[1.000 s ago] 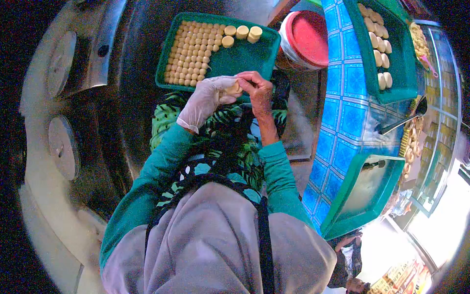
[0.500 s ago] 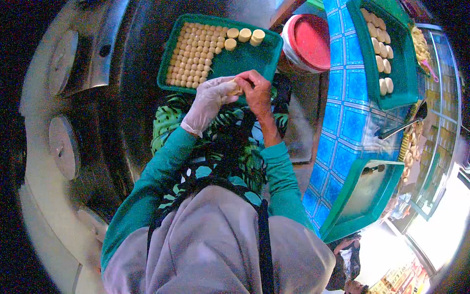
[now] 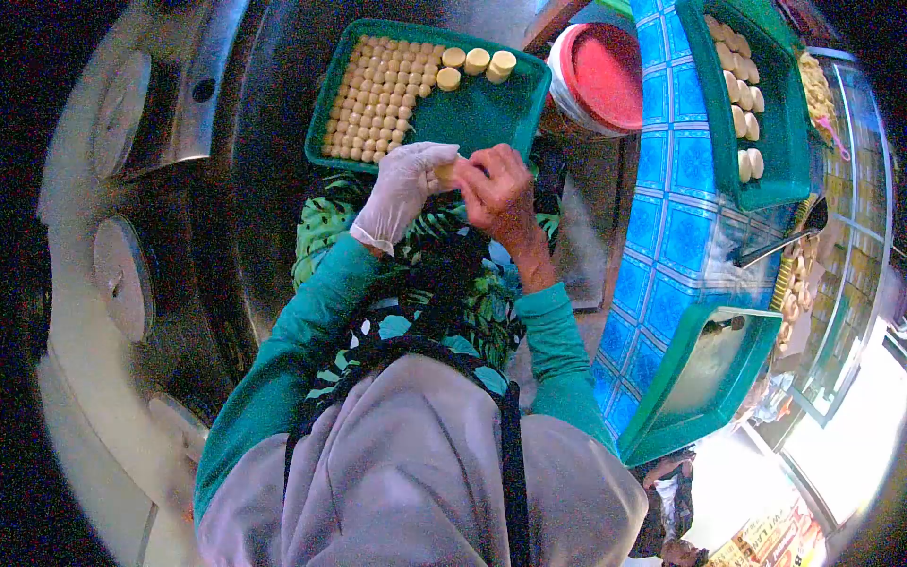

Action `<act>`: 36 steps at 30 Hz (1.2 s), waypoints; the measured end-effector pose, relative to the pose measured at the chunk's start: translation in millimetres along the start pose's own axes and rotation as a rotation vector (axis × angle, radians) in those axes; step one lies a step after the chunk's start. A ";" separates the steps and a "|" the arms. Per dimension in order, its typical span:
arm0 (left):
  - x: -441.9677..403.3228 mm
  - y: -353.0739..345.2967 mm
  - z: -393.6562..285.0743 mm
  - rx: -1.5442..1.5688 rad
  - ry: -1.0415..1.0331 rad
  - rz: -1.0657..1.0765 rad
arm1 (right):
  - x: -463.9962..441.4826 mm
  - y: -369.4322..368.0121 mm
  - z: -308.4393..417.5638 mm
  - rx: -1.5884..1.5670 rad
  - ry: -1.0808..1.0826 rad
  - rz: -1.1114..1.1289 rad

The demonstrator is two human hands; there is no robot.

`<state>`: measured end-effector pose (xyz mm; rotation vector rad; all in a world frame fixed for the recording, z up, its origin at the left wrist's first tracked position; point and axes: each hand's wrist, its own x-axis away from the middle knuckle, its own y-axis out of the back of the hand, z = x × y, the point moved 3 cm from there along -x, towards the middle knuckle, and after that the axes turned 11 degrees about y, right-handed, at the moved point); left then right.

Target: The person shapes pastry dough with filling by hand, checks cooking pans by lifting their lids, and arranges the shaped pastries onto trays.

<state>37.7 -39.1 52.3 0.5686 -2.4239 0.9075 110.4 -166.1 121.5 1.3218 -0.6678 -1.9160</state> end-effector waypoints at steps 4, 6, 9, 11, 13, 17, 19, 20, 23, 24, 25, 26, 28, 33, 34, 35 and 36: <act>1.6 -4.6 4.9 0.234 0.134 0.063 | 8.2 1.5 3.1 0.042 0.029 -0.023; 7.1 -10.1 1.3 0.245 0.141 0.075 | 11.0 3.2 3.1 0.033 0.018 -0.044; 6.5 -12.1 -2.4 0.243 0.133 0.114 | 13.4 7.5 1.1 -0.036 -0.051 -0.169; 7.1 -14.2 -4.3 0.228 0.124 0.146 | 15.8 7.8 -2.3 -0.029 -0.090 -0.205; 9.6 -16.0 -6.1 0.177 0.154 0.156 | 16.2 6.5 -5.3 -0.034 -0.084 -0.208; 8.2 -14.7 -3.4 0.149 0.148 0.155 | 13.0 3.8 -6.9 -0.061 -0.119 -0.239; 9.3 -13.7 -3.2 0.082 0.116 0.153 | 10.5 3.4 -8.0 -0.042 -0.119 -0.238; 11.6 -14.3 -6.2 0.082 0.116 0.152 | 9.2 3.3 -8.3 -0.021 -0.118 -0.240; 17.5 -18.4 -9.6 -0.033 0.094 0.188 | 14.1 -0.3 -12.9 -0.253 -0.445 -0.212; 17.9 -19.3 -9.1 -0.111 0.038 0.169 | 15.0 -0.3 -14.2 -0.252 -0.445 -0.211; 17.4 -20.2 -9.9 -0.190 -0.020 0.149 | 19.3 -4.2 -20.6 -0.397 -0.604 -0.185; 16.5 -21.5 -9.7 -0.190 -0.022 0.150 | 23.2 -7.8 -25.6 -0.543 -0.762 -0.157; 15.5 -22.3 -6.5 -0.108 0.033 0.151 | 26.2 -5.0 -31.3 -0.573 -0.772 -0.138; 8.9 -19.0 -3.8 0.088 0.143 0.169 | 27.1 -4.7 -27.0 -0.667 -0.760 -0.214; 8.8 -17.1 -2.6 0.067 0.147 0.149 | 26.3 -3.4 -23.6 -0.653 -0.698 -0.209; 9.1 -16.7 -1.7 0.047 0.150 0.131 | 25.7 -1.7 -21.1 -0.636 -0.635 -0.203; 8.7 -17.6 -1.3 0.046 0.151 0.135 | 26.2 -1.9 -21.4 -0.633 -0.636 -0.205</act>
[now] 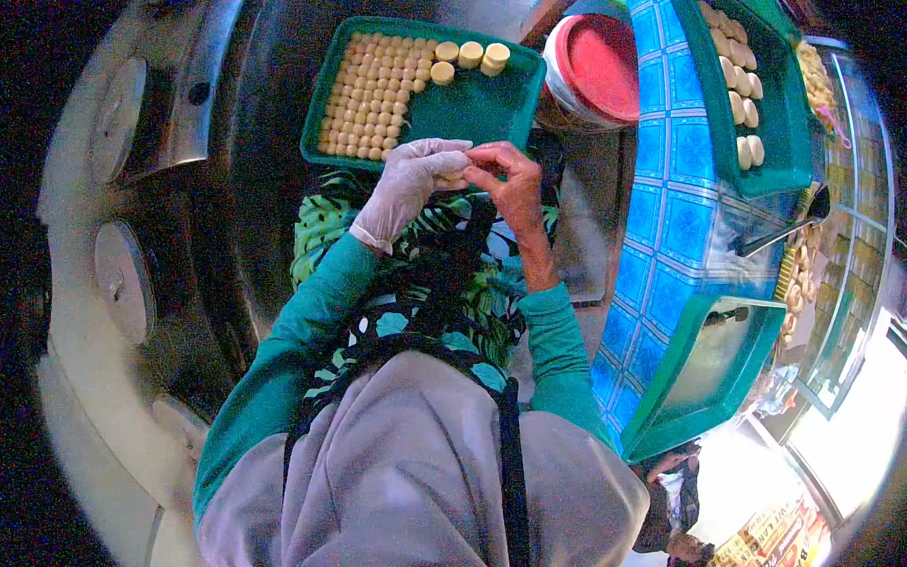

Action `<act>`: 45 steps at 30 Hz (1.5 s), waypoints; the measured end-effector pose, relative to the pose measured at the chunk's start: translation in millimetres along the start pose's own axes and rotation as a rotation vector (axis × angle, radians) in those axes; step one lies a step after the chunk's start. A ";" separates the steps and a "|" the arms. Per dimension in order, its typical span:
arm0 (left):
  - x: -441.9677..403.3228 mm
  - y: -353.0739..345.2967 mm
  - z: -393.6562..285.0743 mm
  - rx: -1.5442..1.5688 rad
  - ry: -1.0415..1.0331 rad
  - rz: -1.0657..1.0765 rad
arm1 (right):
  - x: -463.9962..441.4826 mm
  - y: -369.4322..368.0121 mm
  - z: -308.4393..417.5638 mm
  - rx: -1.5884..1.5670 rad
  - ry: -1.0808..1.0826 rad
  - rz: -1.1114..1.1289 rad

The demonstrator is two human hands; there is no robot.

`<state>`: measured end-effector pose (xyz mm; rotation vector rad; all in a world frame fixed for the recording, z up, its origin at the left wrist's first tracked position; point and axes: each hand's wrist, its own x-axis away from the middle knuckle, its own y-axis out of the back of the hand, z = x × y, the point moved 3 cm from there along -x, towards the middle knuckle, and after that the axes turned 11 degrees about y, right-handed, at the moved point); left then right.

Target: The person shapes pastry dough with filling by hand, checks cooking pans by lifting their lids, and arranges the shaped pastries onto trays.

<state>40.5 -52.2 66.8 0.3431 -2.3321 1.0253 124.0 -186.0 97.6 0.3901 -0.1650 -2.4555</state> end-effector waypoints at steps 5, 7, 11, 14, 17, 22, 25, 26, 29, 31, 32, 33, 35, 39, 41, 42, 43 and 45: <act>-0.3 1.1 1.7 -0.054 -0.098 -0.044 | 5.3 0.0 -15.1 0.116 -0.032 0.048; 1.5 0.8 1.5 -0.086 -0.070 -0.052 | 2.7 2.8 -19.4 -0.001 -0.242 0.018; 0.3 2.0 0.8 -0.086 0.012 0.056 | 5.1 -0.2 -21.9 -0.641 -0.528 0.012; -1.1 6.7 -0.1 0.039 0.067 -0.008 | 8.1 -8.8 -9.6 -0.380 -0.355 -0.014; -3.9 11.4 1.8 0.054 0.119 0.080 | 13.5 -13.8 -9.0 -0.244 -0.206 -0.010; -3.1 3.9 0.5 0.075 0.005 -0.027 | 9.7 -14.8 -26.2 -0.074 -0.209 -0.109; -4.9 5.9 3.1 0.041 -0.052 -0.057 | 4.5 -25.1 -22.3 0.159 -0.128 -0.173; -5.8 5.3 3.6 0.048 -0.068 -0.054 | 2.0 -27.1 -17.4 0.329 -0.041 -0.196; -5.7 7.1 4.6 0.066 -0.024 -0.034 | -5.9 -31.9 -18.9 0.801 0.360 -0.137; -7.9 5.8 0.5 0.067 -0.050 0.005 | -11.6 -30.2 -24.5 0.826 0.327 -0.123; -3.5 2.1 -5.0 0.085 -0.034 0.018 | -14.2 -25.6 -37.8 0.855 0.293 -0.078; 0.6 0.1 -7.6 0.106 -0.013 0.029 | -15.0 -21.2 -47.6 0.881 0.253 -0.029; 4.0 -2.3 -15.6 0.142 -0.033 0.062 | -20.4 -13.8 -60.0 0.871 0.247 0.018; 8.1 -2.7 -15.5 0.214 -0.112 0.171 | -13.4 -13.7 -63.7 0.977 0.478 0.125; 6.3 -2.1 -14.4 0.259 -0.169 0.229 | -17.7 -14.3 -73.7 1.018 0.248 0.256; 5.7 -0.8 -12.6 0.252 -0.169 0.204 | -19.1 -14.9 -75.8 1.018 0.252 0.256; 5.4 0.7 -11.2 0.252 -0.171 0.202 | -19.8 -15.4 -76.4 1.025 0.257 0.200; 6.6 0.0 -13.5 0.269 -0.167 0.223 | -23.8 -15.7 -70.7 1.031 0.266 0.141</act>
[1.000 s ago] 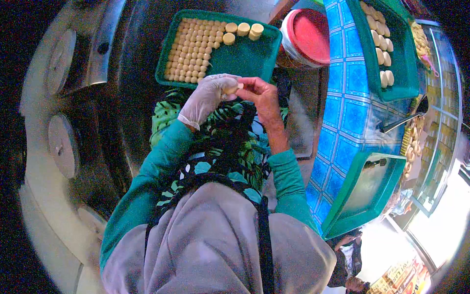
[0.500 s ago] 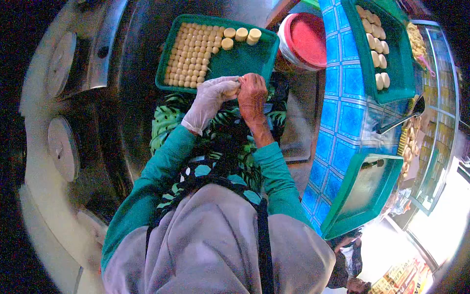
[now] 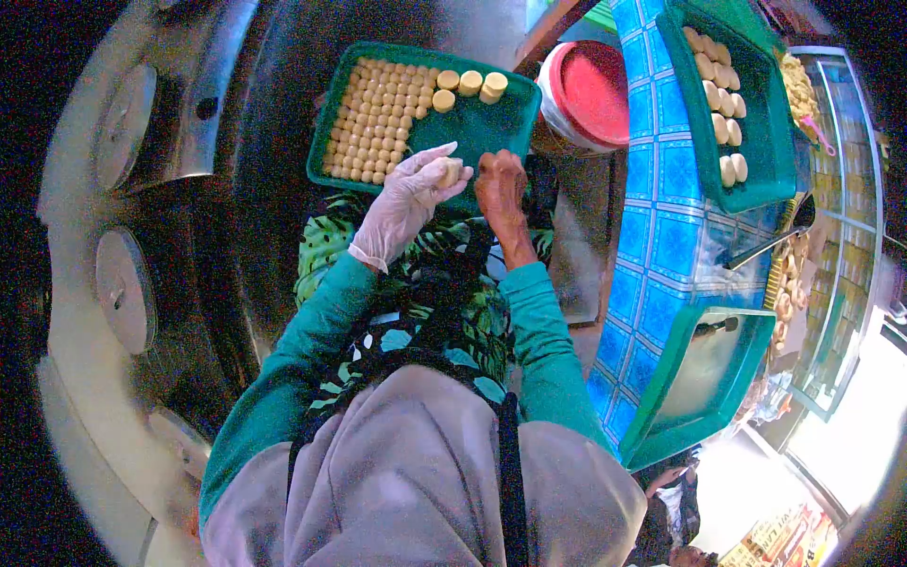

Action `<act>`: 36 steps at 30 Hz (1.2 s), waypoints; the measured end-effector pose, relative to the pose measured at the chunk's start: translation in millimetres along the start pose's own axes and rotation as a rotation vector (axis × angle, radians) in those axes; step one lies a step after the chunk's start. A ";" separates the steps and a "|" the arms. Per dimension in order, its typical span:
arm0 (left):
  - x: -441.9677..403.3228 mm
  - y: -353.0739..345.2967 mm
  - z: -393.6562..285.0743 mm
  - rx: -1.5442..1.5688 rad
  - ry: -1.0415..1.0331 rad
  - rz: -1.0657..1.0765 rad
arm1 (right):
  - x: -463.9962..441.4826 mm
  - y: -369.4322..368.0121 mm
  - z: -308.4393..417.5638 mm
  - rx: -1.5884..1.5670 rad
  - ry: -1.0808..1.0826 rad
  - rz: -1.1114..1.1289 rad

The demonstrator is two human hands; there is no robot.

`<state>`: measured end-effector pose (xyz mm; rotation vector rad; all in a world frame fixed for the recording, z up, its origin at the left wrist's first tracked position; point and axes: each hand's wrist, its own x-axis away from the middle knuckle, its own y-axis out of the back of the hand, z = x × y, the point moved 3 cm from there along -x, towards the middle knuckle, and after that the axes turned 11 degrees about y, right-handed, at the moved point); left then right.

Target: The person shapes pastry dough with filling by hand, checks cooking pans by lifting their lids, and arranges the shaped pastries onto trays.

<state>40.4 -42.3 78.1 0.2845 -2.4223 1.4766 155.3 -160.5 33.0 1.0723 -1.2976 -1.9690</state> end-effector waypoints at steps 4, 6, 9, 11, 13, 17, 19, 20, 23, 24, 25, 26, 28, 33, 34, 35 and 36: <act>4.5 -3.1 -4.3 -0.024 0.064 -0.080 | 2.8 11.8 -2.2 -0.221 -0.092 -0.031; 4.9 -1.8 -3.8 -0.095 0.055 -0.097 | 4.0 23.6 6.8 -0.350 -0.189 -0.010; -1.8 2.4 2.3 -0.112 0.024 -0.101 | 1.9 64.5 38.7 -0.611 -0.180 -0.349; -2.5 1.0 4.8 -0.097 0.029 -0.114 | 3.8 65.5 56.4 -0.546 -0.145 -0.360; -0.9 -2.0 4.7 -0.097 0.028 -0.162 | 3.3 74.0 69.8 -0.346 0.028 -0.400; 1.9 1.7 1.9 -0.160 0.047 -0.134 | 2.5 72.0 78.1 -0.177 0.088 -0.371; 3.8 6.8 2.9 -0.167 0.055 -0.136 | 1.6 70.4 78.6 -0.184 0.120 -0.357; 4.3 6.5 3.9 -0.173 0.073 -0.131 | 2.0 70.4 77.8 -0.184 0.145 -0.341; 4.3 5.5 1.4 -0.139 0.075 -0.085 | 2.5 67.7 64.3 -0.557 0.039 -0.354; 4.5 3.8 0.2 -0.136 0.075 -0.083 | 3.1 69.1 62.7 -0.554 0.039 -0.352; 4.2 1.3 -1.9 -0.153 0.073 -0.057 | 2.1 70.8 61.8 -0.580 0.083 -0.357; 4.5 -1.0 -4.7 -0.170 0.071 -0.032 | -0.2 73.5 63.1 -0.608 0.127 -0.361; 6.6 -0.6 -10.0 -0.152 0.131 -0.015 | -1.9 73.5 61.2 -0.836 -0.063 -0.326; 6.6 4.9 -10.5 -0.190 0.186 0.034 | 0.2 71.0 63.8 -1.061 -0.197 -0.171; 6.3 5.8 -8.1 -0.189 0.186 0.031 | 1.4 68.8 61.7 -0.881 -0.072 -0.165; 5.9 2.3 -8.0 -0.152 0.123 0.018 | -1.2 72.2 65.8 -0.697 0.051 -0.161; 5.0 -1.7 -8.2 -0.117 0.062 0.009 | -2.2 72.5 69.6 -0.696 0.049 -0.163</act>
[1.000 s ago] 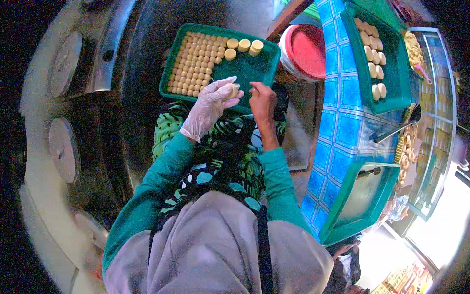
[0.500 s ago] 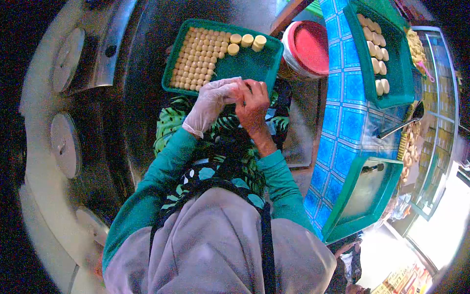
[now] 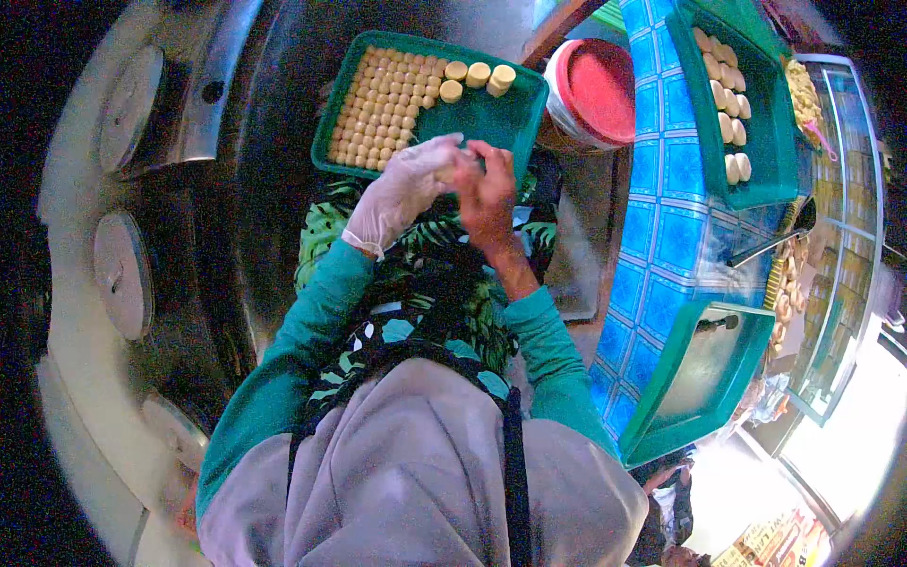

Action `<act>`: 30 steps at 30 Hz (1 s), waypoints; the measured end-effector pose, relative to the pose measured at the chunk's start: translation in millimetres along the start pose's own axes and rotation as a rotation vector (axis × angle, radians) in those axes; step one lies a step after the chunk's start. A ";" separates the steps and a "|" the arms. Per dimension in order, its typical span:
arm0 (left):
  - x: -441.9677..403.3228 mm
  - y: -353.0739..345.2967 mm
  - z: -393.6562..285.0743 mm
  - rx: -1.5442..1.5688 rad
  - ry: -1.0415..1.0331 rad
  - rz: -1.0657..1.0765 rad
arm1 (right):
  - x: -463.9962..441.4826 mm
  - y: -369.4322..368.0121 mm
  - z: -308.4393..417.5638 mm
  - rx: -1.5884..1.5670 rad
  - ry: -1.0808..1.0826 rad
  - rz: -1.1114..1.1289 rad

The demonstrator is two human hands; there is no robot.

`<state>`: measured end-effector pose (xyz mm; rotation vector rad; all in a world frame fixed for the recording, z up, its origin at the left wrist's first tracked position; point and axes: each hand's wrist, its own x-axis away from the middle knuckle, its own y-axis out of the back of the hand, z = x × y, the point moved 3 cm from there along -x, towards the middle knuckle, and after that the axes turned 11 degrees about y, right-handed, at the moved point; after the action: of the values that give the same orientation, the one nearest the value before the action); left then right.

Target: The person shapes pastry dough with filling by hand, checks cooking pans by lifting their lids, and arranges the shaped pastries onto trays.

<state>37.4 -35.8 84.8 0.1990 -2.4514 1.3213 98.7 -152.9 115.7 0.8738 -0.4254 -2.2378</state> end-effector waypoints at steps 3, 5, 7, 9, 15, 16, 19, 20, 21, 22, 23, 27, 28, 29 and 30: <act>-0.5 -12.3 -5.5 0.465 0.022 -0.033 | 11.0 -19.9 20.6 0.393 0.300 0.121; -9.6 -9.4 2.3 0.430 0.007 -0.084 | 12.7 -32.4 21.9 0.050 0.150 -0.013; -22.8 11.2 19.9 0.330 -0.057 0.076 | 4.4 -34.4 31.3 -0.504 -0.128 -0.165; -17.5 -13.6 22.2 0.266 -0.112 -0.079 | -5.4 -33.4 30.7 -0.481 -0.120 -0.211; -14.7 -16.3 22.6 0.241 -0.187 0.008 | -35.7 -15.3 -10.2 -0.362 -0.031 -0.364; -9.8 -18.7 18.0 0.358 -0.165 0.020 | -27.1 -14.0 -11.0 -0.416 0.000 -0.340; -12.6 -9.6 12.1 0.339 -0.196 0.017 | -4.7 -5.7 0.2 -0.230 -0.034 -0.312; -10.7 -14.8 12.1 0.303 -0.177 0.017 | 0.6 -3.9 3.6 -0.059 0.022 -0.271; -6.2 -22.1 12.6 0.313 -0.164 0.009 | 7.1 -1.2 6.9 0.116 0.075 -0.228; -4.2 -26.4 13.6 0.315 -0.154 0.013 | 10.6 2.0 6.5 0.124 0.068 -0.231; -3.2 -28.7 11.5 0.236 -0.176 0.023 | 11.0 3.9 6.3 0.178 0.095 -0.221; -6.9 -24.7 9.0 0.130 -0.167 -0.013 | 8.7 3.3 10.5 0.159 0.117 -0.220; -7.9 -21.0 11.1 0.126 -0.176 -0.016 | 7.1 3.5 12.1 0.136 0.120 -0.236; -4.7 -25.3 8.9 0.125 -0.176 -0.021 | 5.8 2.8 13.6 0.132 0.119 -0.236; -1.3 -29.3 7.6 0.158 -0.168 -0.067 | 5.5 3.9 13.9 0.085 0.078 -0.291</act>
<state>45.1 -58.5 103.3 0.4450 -2.4504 1.5256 88.0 -158.9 125.1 1.1250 -0.3794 -2.4526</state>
